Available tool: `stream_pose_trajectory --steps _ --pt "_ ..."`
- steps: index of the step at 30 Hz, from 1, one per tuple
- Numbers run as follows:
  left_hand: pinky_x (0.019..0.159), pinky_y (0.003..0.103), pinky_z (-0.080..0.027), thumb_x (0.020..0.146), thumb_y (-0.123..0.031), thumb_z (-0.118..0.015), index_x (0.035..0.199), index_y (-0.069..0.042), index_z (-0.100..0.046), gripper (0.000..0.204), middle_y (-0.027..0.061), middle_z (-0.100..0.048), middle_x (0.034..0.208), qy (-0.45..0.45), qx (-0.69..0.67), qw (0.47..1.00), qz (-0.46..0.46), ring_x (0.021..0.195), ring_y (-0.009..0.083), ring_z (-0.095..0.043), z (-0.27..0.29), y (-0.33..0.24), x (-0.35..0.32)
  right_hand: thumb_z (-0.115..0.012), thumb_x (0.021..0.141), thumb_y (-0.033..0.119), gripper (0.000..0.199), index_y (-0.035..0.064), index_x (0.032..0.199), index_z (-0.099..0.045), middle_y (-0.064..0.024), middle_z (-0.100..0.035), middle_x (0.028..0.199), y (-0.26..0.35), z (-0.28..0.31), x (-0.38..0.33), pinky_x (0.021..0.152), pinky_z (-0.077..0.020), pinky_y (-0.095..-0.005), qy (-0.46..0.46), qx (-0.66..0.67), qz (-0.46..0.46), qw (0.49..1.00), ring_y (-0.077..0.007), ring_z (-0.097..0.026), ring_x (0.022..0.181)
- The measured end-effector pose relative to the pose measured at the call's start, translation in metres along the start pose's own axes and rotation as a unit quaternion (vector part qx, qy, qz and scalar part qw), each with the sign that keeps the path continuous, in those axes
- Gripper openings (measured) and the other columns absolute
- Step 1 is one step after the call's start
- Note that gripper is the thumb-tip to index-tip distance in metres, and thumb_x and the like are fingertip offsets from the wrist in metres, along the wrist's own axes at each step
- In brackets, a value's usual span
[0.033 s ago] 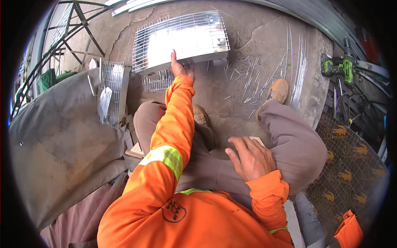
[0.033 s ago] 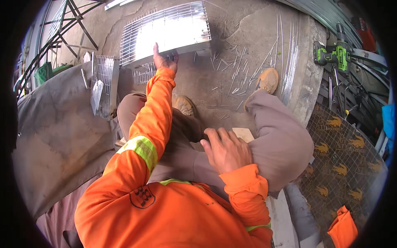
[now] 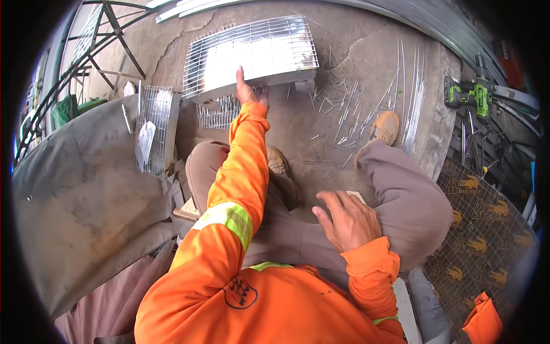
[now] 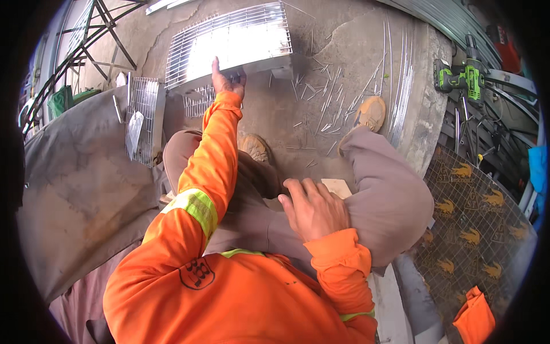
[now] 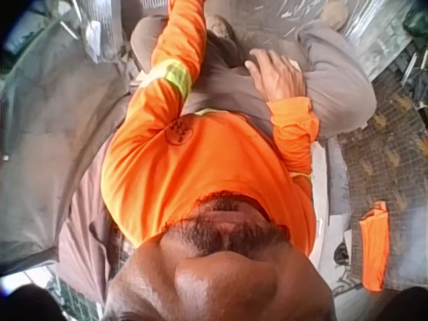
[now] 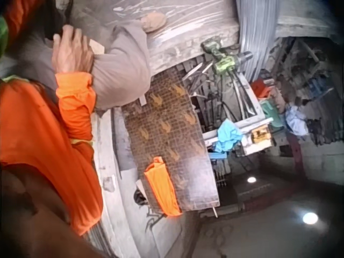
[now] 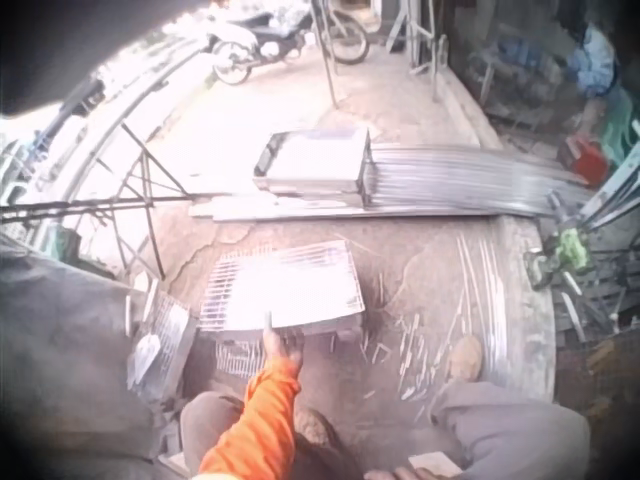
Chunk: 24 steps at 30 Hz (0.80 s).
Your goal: Manually assembling and securing a metal wire grate using pliers and wire.
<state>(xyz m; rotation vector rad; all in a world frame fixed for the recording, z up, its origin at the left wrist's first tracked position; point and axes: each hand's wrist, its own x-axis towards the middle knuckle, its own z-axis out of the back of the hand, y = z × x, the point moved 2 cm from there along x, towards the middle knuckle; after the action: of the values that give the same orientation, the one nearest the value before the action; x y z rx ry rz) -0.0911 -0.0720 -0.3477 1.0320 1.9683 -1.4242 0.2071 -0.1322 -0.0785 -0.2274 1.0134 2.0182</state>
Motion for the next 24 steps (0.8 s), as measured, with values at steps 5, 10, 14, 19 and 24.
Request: stream_pose_trajectory --steps 5,10,14,19,24 --pt "0.078 0.04 -0.048 0.077 -0.055 -0.076 0.117 -0.019 -0.055 0.057 0.0049 -0.059 0.104 -0.061 0.006 0.998 0.004 0.094 0.0229 -0.056 -0.026 -0.012 0.02 -0.064 0.091 0.027 0.023 0.0122 0.108 -0.061 -0.0072 -0.065 0.094 0.0 -0.002 -0.003 0.073 -0.0525 -0.0431 -0.006 -0.027 0.005 1.0 -0.0299 -0.064 0.088" --pt "0.066 0.04 -0.052 0.076 -0.049 -0.079 0.123 -0.014 -0.044 0.068 0.01 -0.059 0.111 -0.026 -0.008 0.999 0.017 0.086 0.0255 -0.061 -0.023 -0.012 0.031 -0.062 0.092 0.028 0.023 0.012 0.108 -0.059 -0.0076 -0.064 0.093 -0.003 -0.006 -0.006 0.071 -0.0529 -0.0438 -0.013 -0.036 0.003 0.999 -0.0294 -0.065 0.087" --pt "0.07 0.04 -0.05 0.077 -0.053 -0.074 0.107 -0.013 -0.061 0.052 0.0063 -0.062 0.105 0.039 -0.02 0.995 0.09 0.091 0.0226 -0.06 0.002 0.0 0.035 -0.061 0.093 0.029 0.022 0.0115 0.105 -0.058 -0.0088 -0.064 0.093 -0.005 -0.008 -0.008 0.07 -0.0528 -0.0448 -0.027 -0.024 0.002 0.999 -0.0309 -0.065 0.087" --pt "0.101 0.051 -0.04 0.079 -0.056 -0.069 0.135 -0.013 -0.047 0.074 0.0109 -0.046 0.137 0.05 -0.055 0.992 0.099 0.124 0.0299 -0.047 0.037 -0.002 0.009 -0.055 0.096 0.03 0.022 0.0094 0.101 -0.055 -0.0121 -0.063 0.096 -0.005 -0.018 -0.008 0.074 -0.0519 -0.0482 -0.007 -0.03 0.015 0.999 -0.0346 -0.064 0.09" --pt "0.097 0.051 -0.045 0.083 -0.053 -0.067 0.147 -0.009 -0.033 0.085 0.017 -0.029 0.155 -0.055 0.199 0.968 0.141 0.133 0.0346 -0.042 0.046 0.023 -0.023 -0.055 0.096 0.03 0.023 0.0084 0.103 -0.055 -0.0136 -0.063 0.098 -0.007 -0.018 -0.015 0.078 -0.0512 -0.0476 -0.035 -0.015 0.028 0.999 -0.0357 -0.064 0.092"
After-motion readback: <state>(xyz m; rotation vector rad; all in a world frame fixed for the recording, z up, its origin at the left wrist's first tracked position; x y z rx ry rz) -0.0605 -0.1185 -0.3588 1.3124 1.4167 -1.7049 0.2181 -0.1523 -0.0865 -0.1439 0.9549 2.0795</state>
